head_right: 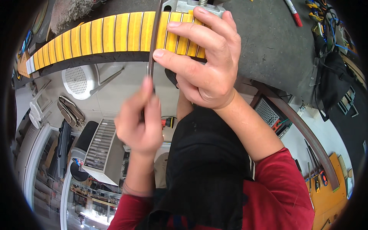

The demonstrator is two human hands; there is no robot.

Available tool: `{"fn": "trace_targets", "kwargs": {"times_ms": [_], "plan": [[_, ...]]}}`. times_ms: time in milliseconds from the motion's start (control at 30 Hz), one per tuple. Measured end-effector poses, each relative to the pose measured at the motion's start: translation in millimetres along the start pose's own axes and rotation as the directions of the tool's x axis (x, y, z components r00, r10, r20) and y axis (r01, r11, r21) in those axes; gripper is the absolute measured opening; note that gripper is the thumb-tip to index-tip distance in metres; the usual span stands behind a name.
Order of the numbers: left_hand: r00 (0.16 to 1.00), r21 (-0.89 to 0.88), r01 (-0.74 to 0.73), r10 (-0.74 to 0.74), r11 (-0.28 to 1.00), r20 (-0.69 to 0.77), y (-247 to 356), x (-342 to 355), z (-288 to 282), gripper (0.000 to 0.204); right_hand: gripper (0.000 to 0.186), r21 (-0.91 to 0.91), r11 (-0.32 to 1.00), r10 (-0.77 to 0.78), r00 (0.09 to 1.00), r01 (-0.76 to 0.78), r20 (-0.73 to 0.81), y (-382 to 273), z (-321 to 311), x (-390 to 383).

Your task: The person files the edges of the frets on a guitar neck using a metal file while the neck is held in a vise, then brushes the neck with a handheld brush.

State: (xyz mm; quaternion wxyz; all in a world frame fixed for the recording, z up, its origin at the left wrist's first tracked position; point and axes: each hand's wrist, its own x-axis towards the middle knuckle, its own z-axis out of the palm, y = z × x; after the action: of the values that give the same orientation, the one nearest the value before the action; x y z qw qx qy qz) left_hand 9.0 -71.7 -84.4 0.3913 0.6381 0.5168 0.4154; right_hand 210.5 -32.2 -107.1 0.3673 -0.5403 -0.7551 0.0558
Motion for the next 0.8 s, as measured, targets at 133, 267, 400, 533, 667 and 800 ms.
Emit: {"fn": "trace_targets", "kwargs": {"times_ms": [133, 267, 400, 533, 667, 800], "plan": [[0.995, 0.03, -0.096, 0.096, 0.995, -0.017, -9, 6, 6, 0.042, 0.048, -0.036, 0.999, -0.04, 0.999, 0.039, -0.022, 4, 3, -1], [0.987, 0.164, -0.115, 0.095, 0.98, 0.128, -12, -67, -35, 0.043, 0.047, -0.051, 0.998, -0.038, 0.999, 0.038, -0.006, 1, 0, 0], [0.992, -0.01, -0.093, 0.093, 0.996, 0.08, -23, -81, -45, 0.041, 0.046, -0.055, 0.996, -0.066, 0.997, 0.065, -0.027, 4, 2, 0], [0.987, -0.353, 0.139, -0.156, 0.925, -0.021, -25, -64, -38, 0.059, 0.045, -0.038, 0.997, -0.071, 0.996, 0.07, -0.047, 5, 5, -1], [0.974, -0.593, 0.203, -0.223, 0.779, 0.04, -23, -43, -34, 0.056, 0.043, -0.013, 0.997, -0.083, 0.99, 0.082, -0.11, 9, 11, -3], [0.974, -0.365, 0.183, -0.118, 0.913, 0.193, -27, -42, -32, 0.052, 0.041, 0.003, 0.996, -0.088, 0.986, 0.09, -0.14, 9, 12, -3]]}}
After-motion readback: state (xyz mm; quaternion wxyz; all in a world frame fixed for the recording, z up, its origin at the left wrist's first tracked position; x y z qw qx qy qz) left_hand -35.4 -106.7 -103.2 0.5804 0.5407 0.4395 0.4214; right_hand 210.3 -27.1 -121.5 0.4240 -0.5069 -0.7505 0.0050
